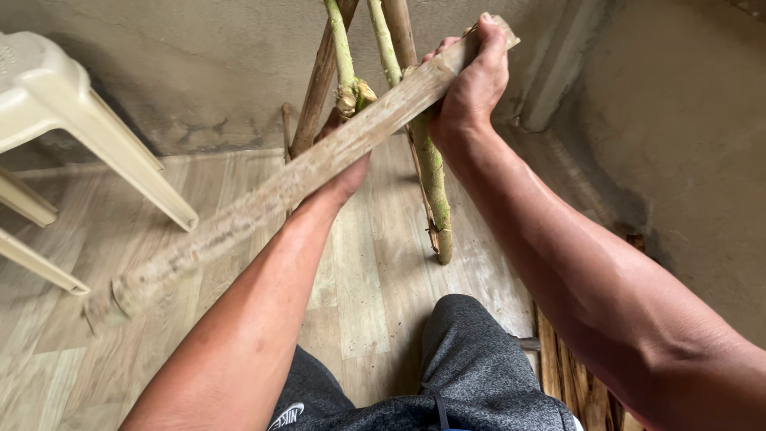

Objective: The person assembles a wooden structure by positioning a plank between two vertical branches and securing it with nails using a hammer. The person retrieves nails from a plastic bag and hammers them into the plank to attach it to the branches.

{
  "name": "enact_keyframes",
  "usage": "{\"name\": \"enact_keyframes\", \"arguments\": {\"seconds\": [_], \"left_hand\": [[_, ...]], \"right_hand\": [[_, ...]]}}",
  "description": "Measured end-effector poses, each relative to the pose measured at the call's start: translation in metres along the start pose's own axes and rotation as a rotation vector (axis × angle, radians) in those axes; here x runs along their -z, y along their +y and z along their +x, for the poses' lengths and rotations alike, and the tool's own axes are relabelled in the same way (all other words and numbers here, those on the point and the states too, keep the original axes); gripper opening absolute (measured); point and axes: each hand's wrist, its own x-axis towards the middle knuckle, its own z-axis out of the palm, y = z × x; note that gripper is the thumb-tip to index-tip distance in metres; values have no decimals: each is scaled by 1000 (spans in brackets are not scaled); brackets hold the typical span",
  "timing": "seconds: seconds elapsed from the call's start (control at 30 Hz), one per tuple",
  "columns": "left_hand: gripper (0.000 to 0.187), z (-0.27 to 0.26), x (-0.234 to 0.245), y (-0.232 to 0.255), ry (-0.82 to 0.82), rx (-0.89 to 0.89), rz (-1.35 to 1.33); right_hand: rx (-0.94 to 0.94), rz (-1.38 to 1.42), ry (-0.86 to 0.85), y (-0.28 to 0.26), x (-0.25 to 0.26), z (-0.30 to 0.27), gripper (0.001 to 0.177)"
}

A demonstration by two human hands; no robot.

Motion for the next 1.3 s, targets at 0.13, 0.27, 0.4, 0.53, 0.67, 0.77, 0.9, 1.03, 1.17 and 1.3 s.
{"name": "enact_keyframes", "arguments": {"seconds": [0.13,0.27,0.4,0.53,0.67,0.77,0.9,1.03,1.17,1.3], "left_hand": [[32,-3,26,-8,3,350,41],[22,-13,33,4,107,126,-161],[24,-18,47,14,129,147,-35],[33,-14,58,15,109,201,71],[60,-18,57,10,162,-72,102],[76,-21,53,13,158,-42,-5],[77,-36,56,30,280,92,196],[83,-78,60,52,298,54,18],[63,-117,54,68,371,-7,101],[61,-151,45,77,348,-79,205]], "right_hand": [[-38,15,-15,18,-6,-13,33],[-40,-72,83,31,-6,-23,33],[-96,14,60,44,-13,-36,39],[-157,73,104,46,-24,-43,33],[-167,102,73,37,-28,-42,32],[-107,60,105,29,-24,-39,31],[-52,95,269,12,-9,-29,33],[2,84,348,-14,39,-31,29],[66,16,537,-36,94,-61,25],[76,-16,651,-52,132,-92,25]]}}
